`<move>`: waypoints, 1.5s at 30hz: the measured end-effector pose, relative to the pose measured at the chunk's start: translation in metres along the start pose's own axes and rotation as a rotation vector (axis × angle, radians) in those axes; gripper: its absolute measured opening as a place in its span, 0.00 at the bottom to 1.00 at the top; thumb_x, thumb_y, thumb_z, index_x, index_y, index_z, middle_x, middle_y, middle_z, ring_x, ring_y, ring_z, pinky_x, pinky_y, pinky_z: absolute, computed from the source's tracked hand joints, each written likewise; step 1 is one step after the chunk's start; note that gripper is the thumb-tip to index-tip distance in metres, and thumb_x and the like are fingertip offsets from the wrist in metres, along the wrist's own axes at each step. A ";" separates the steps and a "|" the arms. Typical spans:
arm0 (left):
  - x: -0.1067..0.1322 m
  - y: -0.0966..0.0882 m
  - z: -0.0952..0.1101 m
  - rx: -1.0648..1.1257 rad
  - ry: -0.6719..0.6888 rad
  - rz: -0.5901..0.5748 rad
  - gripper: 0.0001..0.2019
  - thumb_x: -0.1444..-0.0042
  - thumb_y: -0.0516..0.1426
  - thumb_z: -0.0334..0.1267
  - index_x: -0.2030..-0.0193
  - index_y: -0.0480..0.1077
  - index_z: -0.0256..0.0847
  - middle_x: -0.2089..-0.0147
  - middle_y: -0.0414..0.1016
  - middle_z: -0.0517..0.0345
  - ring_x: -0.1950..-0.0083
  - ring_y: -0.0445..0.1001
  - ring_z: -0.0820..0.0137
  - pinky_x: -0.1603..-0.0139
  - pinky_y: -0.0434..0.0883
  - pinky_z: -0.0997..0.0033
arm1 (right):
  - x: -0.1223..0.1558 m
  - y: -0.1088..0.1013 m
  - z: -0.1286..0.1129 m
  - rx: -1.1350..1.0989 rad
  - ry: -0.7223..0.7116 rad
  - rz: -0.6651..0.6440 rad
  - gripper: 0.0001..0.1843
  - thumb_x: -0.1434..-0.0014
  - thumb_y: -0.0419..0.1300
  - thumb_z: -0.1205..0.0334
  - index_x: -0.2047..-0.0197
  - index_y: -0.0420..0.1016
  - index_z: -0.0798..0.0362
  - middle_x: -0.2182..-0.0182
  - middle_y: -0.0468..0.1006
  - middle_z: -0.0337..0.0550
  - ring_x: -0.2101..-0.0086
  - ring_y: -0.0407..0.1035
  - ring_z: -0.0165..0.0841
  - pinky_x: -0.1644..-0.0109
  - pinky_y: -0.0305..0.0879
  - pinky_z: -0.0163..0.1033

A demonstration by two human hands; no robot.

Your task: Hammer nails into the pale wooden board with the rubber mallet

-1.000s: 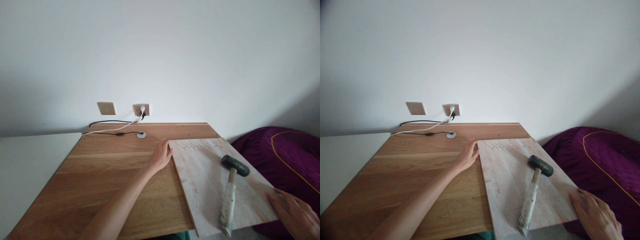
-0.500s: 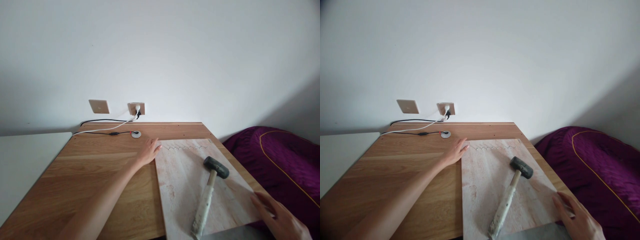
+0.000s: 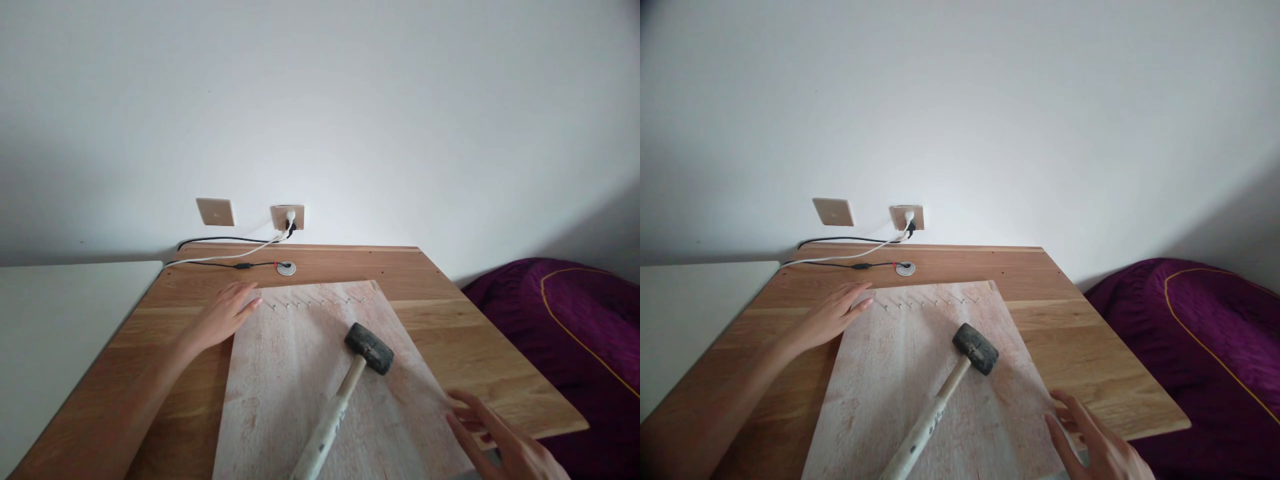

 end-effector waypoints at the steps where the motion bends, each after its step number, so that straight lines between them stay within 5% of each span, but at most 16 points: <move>1: 0.002 -0.003 -0.001 -0.006 0.012 -0.004 0.24 0.30 0.49 0.52 0.36 0.69 0.40 0.35 0.72 0.44 0.32 0.69 0.53 0.30 0.64 0.47 | -0.010 0.000 -0.005 0.023 -0.002 -0.013 0.19 0.33 0.55 0.44 0.45 0.75 0.44 0.66 0.87 0.40 0.69 0.83 0.37 0.71 0.77 0.35; 4: 0.003 -0.009 0.009 0.050 0.101 -0.002 0.19 0.33 0.53 0.42 0.38 0.70 0.42 0.32 0.68 0.47 0.33 0.70 0.56 0.30 0.65 0.52 | -0.057 0.000 -0.026 0.142 0.003 0.018 0.21 0.31 0.50 0.42 0.48 0.73 0.46 0.69 0.85 0.41 0.70 0.82 0.40 0.73 0.71 0.38; 10: -0.010 -0.001 0.043 0.125 0.223 -0.076 0.15 0.35 0.53 0.26 0.47 0.75 0.44 0.49 0.79 0.55 0.48 0.78 0.64 0.43 0.73 0.63 | -0.174 0.011 -0.092 0.252 -0.136 -0.298 0.14 0.27 0.49 0.55 0.52 0.72 0.53 0.62 0.85 0.48 0.61 0.81 0.39 0.60 0.67 0.38; 14: -0.016 0.002 0.044 0.112 0.228 -0.067 0.15 0.33 0.51 0.23 0.51 0.76 0.42 0.54 0.79 0.55 0.52 0.78 0.66 0.50 0.73 0.68 | -0.213 0.025 -0.119 0.363 -0.153 -0.401 0.16 0.27 0.50 0.54 0.53 0.74 0.56 0.60 0.84 0.53 0.59 0.80 0.42 0.60 0.67 0.39; 20: -0.019 -0.005 0.046 -0.028 0.242 -0.126 0.07 0.32 0.56 0.29 0.58 0.76 0.39 0.58 0.76 0.56 0.60 0.77 0.69 0.59 0.70 0.71 | -0.222 0.040 -0.127 0.468 -0.175 -0.451 0.15 0.27 0.49 0.63 0.55 0.77 0.58 0.57 0.82 0.62 0.56 0.79 0.48 0.58 0.68 0.43; 27: -0.022 -0.011 0.060 -0.136 0.248 0.000 0.11 0.31 0.58 0.39 0.65 0.73 0.38 0.63 0.73 0.57 0.64 0.73 0.69 0.61 0.67 0.70 | -0.219 0.028 -0.135 0.448 -0.225 -0.436 0.20 0.38 0.46 0.83 0.51 0.73 0.60 0.55 0.80 0.60 0.57 0.78 0.44 0.61 0.65 0.40; 33: -0.018 -0.005 0.076 0.037 0.251 -0.107 0.16 0.30 0.57 0.43 0.69 0.71 0.39 0.67 0.72 0.60 0.67 0.72 0.71 0.65 0.66 0.71 | -0.209 0.012 -0.154 0.130 -0.427 -0.477 0.09 0.28 0.52 0.64 0.57 0.72 0.52 0.60 0.81 0.45 0.60 0.76 0.34 0.57 0.66 0.35; 37: -0.019 0.006 0.072 0.071 0.206 -0.077 0.05 0.33 0.60 0.40 0.58 0.74 0.41 0.56 0.75 0.56 0.56 0.77 0.65 0.56 0.71 0.68 | -0.211 0.020 -0.159 0.043 -0.477 -0.488 0.07 0.30 0.58 0.58 0.52 0.73 0.50 0.59 0.82 0.41 0.59 0.77 0.32 0.54 0.67 0.33; 40: -0.022 0.013 0.065 0.101 0.193 -0.033 0.08 0.34 0.59 0.31 0.50 0.74 0.42 0.50 0.75 0.54 0.50 0.77 0.65 0.49 0.72 0.66 | -0.221 0.029 -0.155 0.234 -0.331 -0.373 0.12 0.27 0.54 0.57 0.49 0.73 0.54 0.55 0.82 0.49 0.57 0.78 0.37 0.53 0.68 0.38; 45: -0.028 0.021 0.057 -0.003 0.297 -0.062 0.10 0.32 0.53 0.26 0.56 0.76 0.40 0.58 0.78 0.54 0.55 0.77 0.66 0.52 0.73 0.68 | -0.228 0.039 -0.151 0.410 -0.256 -0.385 0.21 0.26 0.51 0.55 0.61 0.79 0.59 0.61 0.83 0.61 0.57 0.80 0.50 0.56 0.70 0.46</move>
Point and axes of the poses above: each hand's wrist, its own x-axis away from the middle knuckle, its own y-axis out of the palm, z = x × y, the point moved 1 cm from there along -x, towards the middle knuckle
